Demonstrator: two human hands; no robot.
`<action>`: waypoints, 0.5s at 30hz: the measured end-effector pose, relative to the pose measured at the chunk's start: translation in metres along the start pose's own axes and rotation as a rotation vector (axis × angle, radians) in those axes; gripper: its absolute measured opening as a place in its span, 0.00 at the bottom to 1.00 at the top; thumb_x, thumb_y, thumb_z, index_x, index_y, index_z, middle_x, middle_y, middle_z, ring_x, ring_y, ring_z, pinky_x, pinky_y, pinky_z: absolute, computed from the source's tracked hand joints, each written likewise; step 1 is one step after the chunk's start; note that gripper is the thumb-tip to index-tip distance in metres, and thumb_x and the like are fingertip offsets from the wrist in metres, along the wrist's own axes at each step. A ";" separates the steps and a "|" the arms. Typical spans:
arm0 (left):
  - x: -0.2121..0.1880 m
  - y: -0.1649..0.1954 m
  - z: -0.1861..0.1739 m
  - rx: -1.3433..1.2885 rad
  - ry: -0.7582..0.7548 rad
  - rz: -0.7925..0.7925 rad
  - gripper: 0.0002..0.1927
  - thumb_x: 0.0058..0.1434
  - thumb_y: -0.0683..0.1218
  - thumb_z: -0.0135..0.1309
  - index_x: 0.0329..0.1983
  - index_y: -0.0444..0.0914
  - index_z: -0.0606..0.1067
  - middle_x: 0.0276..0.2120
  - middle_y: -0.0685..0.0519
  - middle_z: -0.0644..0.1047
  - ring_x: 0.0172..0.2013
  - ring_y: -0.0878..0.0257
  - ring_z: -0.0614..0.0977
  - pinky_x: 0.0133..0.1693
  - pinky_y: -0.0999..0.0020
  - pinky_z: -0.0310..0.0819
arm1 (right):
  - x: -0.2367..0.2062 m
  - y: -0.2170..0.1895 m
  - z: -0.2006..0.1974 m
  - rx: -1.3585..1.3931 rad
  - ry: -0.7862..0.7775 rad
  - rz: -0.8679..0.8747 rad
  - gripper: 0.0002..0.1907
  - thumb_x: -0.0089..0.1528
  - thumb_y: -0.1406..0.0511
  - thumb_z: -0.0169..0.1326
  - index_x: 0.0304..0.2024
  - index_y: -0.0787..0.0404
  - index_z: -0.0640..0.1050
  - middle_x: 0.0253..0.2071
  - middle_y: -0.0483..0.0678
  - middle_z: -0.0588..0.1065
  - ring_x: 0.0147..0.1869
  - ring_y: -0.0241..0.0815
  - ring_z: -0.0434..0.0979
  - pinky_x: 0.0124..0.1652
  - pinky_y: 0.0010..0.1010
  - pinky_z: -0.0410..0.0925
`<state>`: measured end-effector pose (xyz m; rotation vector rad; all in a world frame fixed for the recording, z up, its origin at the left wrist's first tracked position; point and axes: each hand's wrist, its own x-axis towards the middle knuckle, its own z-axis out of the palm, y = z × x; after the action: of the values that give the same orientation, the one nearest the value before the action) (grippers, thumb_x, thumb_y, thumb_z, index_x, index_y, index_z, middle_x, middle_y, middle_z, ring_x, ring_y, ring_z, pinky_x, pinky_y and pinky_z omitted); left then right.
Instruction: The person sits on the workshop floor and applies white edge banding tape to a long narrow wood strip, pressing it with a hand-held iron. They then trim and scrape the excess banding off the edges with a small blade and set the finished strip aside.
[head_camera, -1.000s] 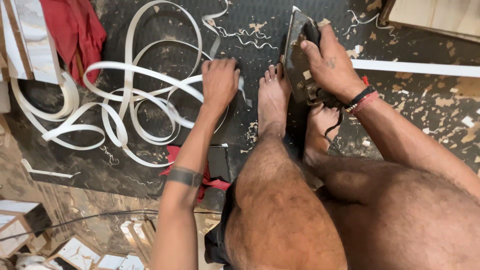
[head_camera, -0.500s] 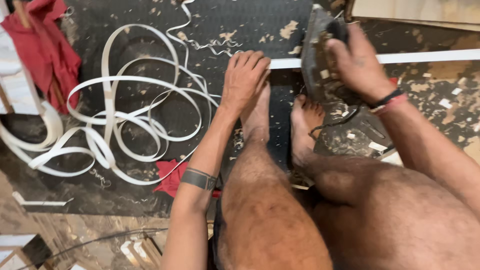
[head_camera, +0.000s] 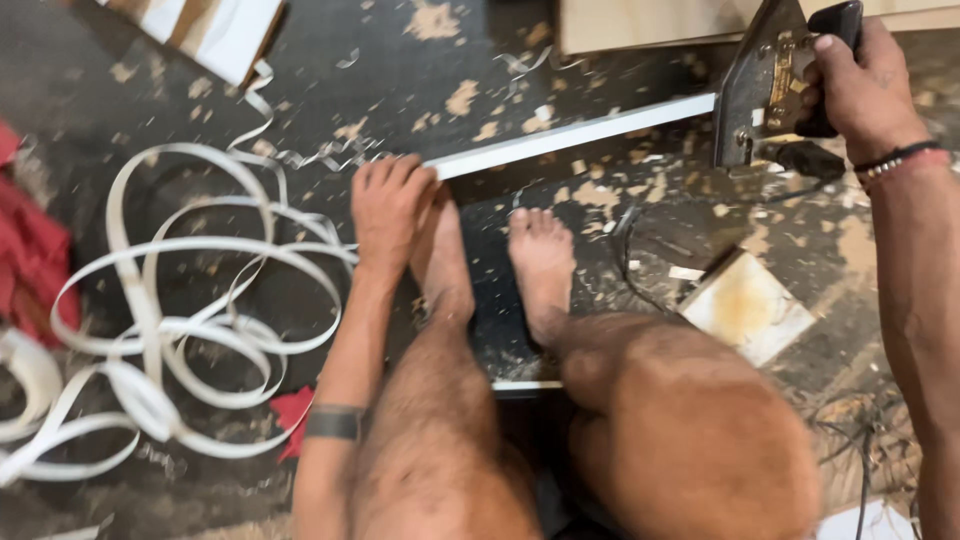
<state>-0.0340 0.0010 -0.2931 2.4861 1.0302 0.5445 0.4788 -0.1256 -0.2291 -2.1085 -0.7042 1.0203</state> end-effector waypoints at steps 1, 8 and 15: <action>0.001 0.002 0.000 -0.001 -0.001 -0.004 0.10 0.62 0.45 0.62 0.45 0.41 0.78 0.47 0.52 0.78 0.51 0.53 0.77 0.56 0.53 0.65 | 0.005 0.002 -0.014 -0.008 0.030 -0.017 0.08 0.80 0.64 0.47 0.59 0.60 0.68 0.38 0.42 0.72 0.36 0.33 0.71 0.34 0.30 0.68; 0.011 0.011 0.008 0.028 -0.009 -0.063 0.08 0.64 0.45 0.60 0.44 0.40 0.78 0.47 0.52 0.78 0.51 0.53 0.78 0.56 0.54 0.66 | 0.041 0.018 -0.079 0.121 0.230 0.057 0.07 0.78 0.64 0.47 0.57 0.57 0.72 0.37 0.41 0.74 0.34 0.35 0.74 0.34 0.30 0.71; 0.007 0.014 0.007 0.016 -0.013 -0.095 0.08 0.66 0.45 0.59 0.46 0.38 0.78 0.49 0.50 0.79 0.48 0.51 0.79 0.53 0.55 0.70 | 0.020 0.038 -0.100 0.835 0.422 0.422 0.10 0.78 0.60 0.45 0.50 0.59 0.73 0.30 0.41 0.70 0.32 0.35 0.68 0.43 0.32 0.78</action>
<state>-0.0175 -0.0042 -0.2909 2.4363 1.1453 0.4916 0.5779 -0.1689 -0.2213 -1.6341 0.3551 0.8243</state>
